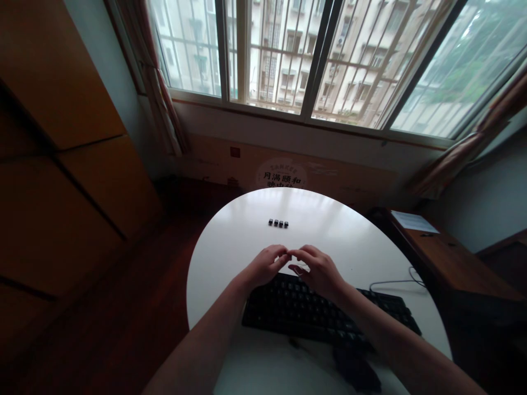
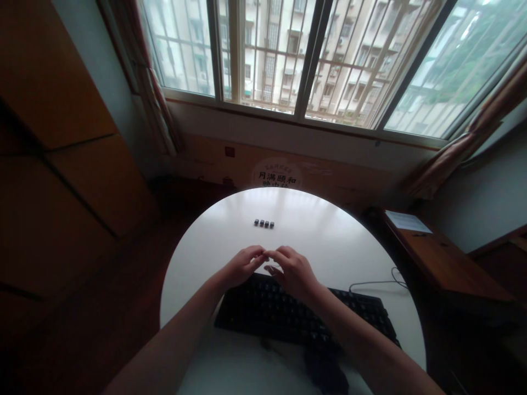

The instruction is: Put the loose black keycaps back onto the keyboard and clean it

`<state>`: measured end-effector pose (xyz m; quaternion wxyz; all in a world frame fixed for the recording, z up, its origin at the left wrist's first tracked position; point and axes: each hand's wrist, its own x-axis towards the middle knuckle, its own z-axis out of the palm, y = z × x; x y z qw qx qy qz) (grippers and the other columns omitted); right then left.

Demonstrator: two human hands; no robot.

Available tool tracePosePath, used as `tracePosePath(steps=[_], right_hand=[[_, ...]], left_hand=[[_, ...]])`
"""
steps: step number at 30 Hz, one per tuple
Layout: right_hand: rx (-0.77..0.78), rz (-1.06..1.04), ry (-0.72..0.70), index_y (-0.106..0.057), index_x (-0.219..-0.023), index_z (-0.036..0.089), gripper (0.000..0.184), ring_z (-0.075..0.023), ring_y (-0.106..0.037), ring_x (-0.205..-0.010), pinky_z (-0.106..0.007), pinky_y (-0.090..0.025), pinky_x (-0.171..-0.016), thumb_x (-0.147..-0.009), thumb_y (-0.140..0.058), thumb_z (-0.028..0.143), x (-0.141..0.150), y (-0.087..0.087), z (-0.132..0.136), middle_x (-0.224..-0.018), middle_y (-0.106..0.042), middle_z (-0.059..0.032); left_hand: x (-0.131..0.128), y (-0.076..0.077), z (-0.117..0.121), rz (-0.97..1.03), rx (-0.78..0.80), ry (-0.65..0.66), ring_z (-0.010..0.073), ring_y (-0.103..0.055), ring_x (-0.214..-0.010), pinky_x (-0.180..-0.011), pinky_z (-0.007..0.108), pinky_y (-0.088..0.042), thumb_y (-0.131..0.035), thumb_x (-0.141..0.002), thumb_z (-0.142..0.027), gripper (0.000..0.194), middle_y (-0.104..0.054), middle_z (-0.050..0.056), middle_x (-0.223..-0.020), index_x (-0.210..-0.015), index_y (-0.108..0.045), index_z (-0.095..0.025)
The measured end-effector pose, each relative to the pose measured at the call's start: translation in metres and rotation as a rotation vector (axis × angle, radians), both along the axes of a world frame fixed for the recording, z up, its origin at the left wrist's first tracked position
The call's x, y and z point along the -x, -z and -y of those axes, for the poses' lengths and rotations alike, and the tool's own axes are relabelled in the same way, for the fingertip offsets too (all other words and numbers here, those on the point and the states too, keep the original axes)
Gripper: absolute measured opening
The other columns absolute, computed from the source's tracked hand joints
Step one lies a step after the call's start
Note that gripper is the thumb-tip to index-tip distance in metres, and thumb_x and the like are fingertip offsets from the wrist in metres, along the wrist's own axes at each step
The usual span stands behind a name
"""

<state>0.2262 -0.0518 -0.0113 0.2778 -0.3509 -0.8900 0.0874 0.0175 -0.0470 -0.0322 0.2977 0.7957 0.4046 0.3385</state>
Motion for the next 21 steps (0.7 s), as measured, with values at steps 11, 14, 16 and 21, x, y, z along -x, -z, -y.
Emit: tracePosePath(steps=[11,14,16,21], right_hand=[[0.106,-0.057,0.002,-0.074,-0.107,0.024,0.026,-0.0160,-0.061,-0.083,-0.028,-0.048,-0.079,-0.092,-0.061,0.040,-0.001,0.006,-0.076,-0.102,-0.070,-0.0065],[0.229,-0.070,0.221,-0.075,-0.108,0.020,0.033,-0.0136,-0.058,-0.070,-0.026,-0.047,-0.072,-0.088,-0.063,0.043,-0.010,0.023,-0.129,-0.092,-0.071,-0.0055],[0.274,-0.043,0.264,-0.076,-0.108,0.018,0.034,-0.0137,-0.058,-0.068,-0.026,-0.047,-0.070,-0.086,-0.064,0.041,-0.014,0.036,-0.160,-0.086,-0.071,-0.0055],[0.344,0.024,0.308,-0.077,-0.108,0.019,0.035,-0.0141,-0.061,-0.069,-0.024,-0.045,-0.067,-0.082,-0.067,0.040,-0.014,0.060,-0.195,-0.085,-0.073,-0.0048]], left_hand=[[0.005,0.013,-0.010,0.032,0.079,-0.192,0.0237,-0.062,-0.107,-0.095,0.035,-0.047,-0.037,-0.101,-0.039,0.040,-0.069,0.010,-0.114,-0.121,-0.062,-0.016],[0.009,0.024,-0.016,0.001,0.100,-0.334,0.0288,-0.054,-0.123,-0.106,0.043,-0.040,-0.035,-0.101,-0.041,0.050,-0.062,0.017,-0.130,-0.136,-0.052,-0.011],[0.012,0.029,-0.019,-0.023,0.099,-0.387,0.0301,-0.052,-0.124,-0.108,0.046,-0.038,-0.036,-0.100,-0.041,0.051,-0.061,0.019,-0.131,-0.137,-0.051,-0.008],[0.016,0.031,-0.019,-0.075,0.068,-0.415,0.0288,-0.055,-0.118,-0.107,0.045,-0.039,-0.038,-0.100,-0.040,0.049,-0.065,0.016,-0.125,-0.136,-0.053,-0.011]])
